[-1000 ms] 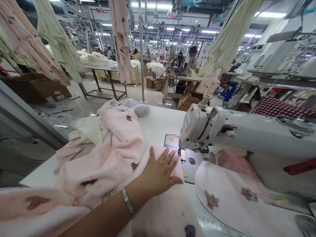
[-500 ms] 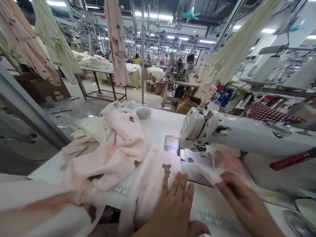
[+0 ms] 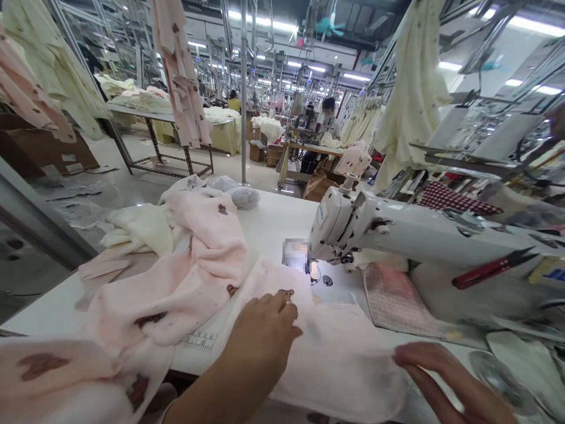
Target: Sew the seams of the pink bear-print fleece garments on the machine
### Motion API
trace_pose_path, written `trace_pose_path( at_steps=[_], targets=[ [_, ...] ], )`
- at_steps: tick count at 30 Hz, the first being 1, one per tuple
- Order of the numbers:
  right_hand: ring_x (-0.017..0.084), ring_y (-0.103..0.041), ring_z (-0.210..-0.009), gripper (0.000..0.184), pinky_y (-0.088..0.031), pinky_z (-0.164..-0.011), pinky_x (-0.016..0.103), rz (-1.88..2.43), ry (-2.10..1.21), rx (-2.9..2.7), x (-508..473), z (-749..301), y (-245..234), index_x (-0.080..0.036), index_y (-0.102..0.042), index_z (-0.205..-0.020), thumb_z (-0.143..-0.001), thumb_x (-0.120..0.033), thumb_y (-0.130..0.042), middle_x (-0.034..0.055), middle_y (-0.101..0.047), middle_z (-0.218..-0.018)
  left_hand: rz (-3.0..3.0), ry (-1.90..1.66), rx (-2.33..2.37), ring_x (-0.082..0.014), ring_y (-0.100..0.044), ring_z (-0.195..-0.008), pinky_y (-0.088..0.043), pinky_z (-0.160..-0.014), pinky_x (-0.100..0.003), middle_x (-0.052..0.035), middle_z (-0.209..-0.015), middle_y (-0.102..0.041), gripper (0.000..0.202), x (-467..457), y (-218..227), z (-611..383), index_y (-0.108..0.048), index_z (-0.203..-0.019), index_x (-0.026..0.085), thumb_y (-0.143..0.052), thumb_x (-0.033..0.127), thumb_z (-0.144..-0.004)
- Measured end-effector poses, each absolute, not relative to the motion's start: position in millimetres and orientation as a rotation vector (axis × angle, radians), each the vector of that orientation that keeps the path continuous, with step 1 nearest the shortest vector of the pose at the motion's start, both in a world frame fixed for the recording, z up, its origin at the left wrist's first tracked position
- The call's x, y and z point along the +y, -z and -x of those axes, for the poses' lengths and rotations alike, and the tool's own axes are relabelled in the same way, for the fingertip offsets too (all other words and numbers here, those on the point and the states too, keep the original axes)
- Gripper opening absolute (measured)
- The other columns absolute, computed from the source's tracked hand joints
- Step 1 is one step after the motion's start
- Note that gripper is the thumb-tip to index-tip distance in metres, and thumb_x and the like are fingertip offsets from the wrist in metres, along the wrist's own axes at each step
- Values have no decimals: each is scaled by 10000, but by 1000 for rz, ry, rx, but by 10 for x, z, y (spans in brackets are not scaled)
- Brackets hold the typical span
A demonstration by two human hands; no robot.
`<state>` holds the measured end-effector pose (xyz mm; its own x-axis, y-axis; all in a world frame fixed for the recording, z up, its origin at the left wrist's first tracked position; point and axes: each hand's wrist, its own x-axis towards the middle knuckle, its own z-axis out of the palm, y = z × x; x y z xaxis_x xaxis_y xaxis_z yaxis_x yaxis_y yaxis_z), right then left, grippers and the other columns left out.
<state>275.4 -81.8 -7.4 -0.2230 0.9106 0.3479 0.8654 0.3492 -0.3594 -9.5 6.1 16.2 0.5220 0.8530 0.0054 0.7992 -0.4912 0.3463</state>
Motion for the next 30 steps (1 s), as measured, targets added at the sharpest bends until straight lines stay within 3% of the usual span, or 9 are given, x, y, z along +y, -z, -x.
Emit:
trace_pose_path(
  at_steps=[3, 6, 9, 12, 14, 18, 21, 24, 30],
  targets=[
    [175, -597, -863, 224, -513, -736, 306, 1464, -259, -2223, -280, -2393, -46, -231, -589, -983, -906, -179, -385, 40, -631, -887, -2474, -115, 1368, -250, -554, -898, -449, -744, -377, -75, -986, -613, 115, 23, -61, -4, -630, -910, 178, -626, 222, -804],
    [195, -587, -840, 155, -496, -724, 345, 1504, -303, -2281, 151, -2155, -2, -221, -636, -897, -849, -166, -499, 34, -627, -847, -2493, -120, 1404, -254, -557, -897, -453, -740, -375, -75, -994, -617, 215, 7, 24, -36, -629, -955, 188, -689, 251, -759],
    [182, -586, -780, 145, -490, -678, 321, 1482, -339, -2312, 295, -2107, 49, -205, -601, -728, -835, -162, -513, 22, -607, -778, -2522, -228, 1407, -263, -559, -924, -465, -771, -389, -86, -1037, -617, 417, 10, 109, -45, -582, -1105, 195, -724, 300, -728],
    [153, -603, -749, 200, -501, -657, 281, 1413, -383, -2298, 197, -2246, -31, -206, -581, -806, -887, -172, -402, 24, -626, -785, -2525, -414, 1292, -278, -515, -1064, -442, -889, -414, -115, -1173, -573, 602, 18, 132, -51, -437, -1297, 167, -679, 338, -774],
    [148, -628, -733, 208, -516, -638, 252, 1334, -457, -2253, 56, -2426, -150, -228, -613, -883, -897, -208, -407, 26, -654, -797, -2472, -426, 1212, -264, -521, -1072, -443, -907, -407, -104, -1160, -586, 539, 18, 68, -38, -416, -1318, 161, -601, 328, -839],
    [177, -666, -773, 155, -547, -637, 232, 1233, -477, -2084, -264, -2760, -416, -311, -669, -932, -854, -262, -544, 19, -693, -864, -2402, -439, 1120, -225, -557, -1010, -455, -901, -382, -53, -1045, -632, 311, 26, -119, 15, -567, -1163, 213, -512, 354, -892],
    [178, -673, -777, 170, -550, -606, 218, 1211, -454, -2088, -424, -2741, -539, -345, -675, -930, -844, -250, -564, 5, -703, -858, -2471, -450, 1130, -278, -436, -1208, -304, -1037, -510, -95, -1264, -535, 463, 66, -85, 30, -516, -1234, 212, -483, 499, -873],
    [163, -673, -757, 189, -530, -562, 187, 1171, -465, -2182, -465, -2540, -565, -341, -677, -939, -862, -246, -533, 2, -707, -829, -2499, -315, 1185, -331, -255, -1334, -154, -1055, -621, -142, -1430, -340, 620, 142, 87, 28, -443, -1305, 203, -443, 611, -837],
    [110, -658, -708, 207, -509, -599, 152, 1110, -489, -2201, -355, -2374, -495, -340, -646, -972, -883, -223, -501, -35, -687, -774, -2500, -285, 1193, -318, -182, -1361, -114, -1053, -641, -128, -1465, -256, 676, 253, 240, 52, -403, -1329, 225, -411, 665, -816]
  ],
)
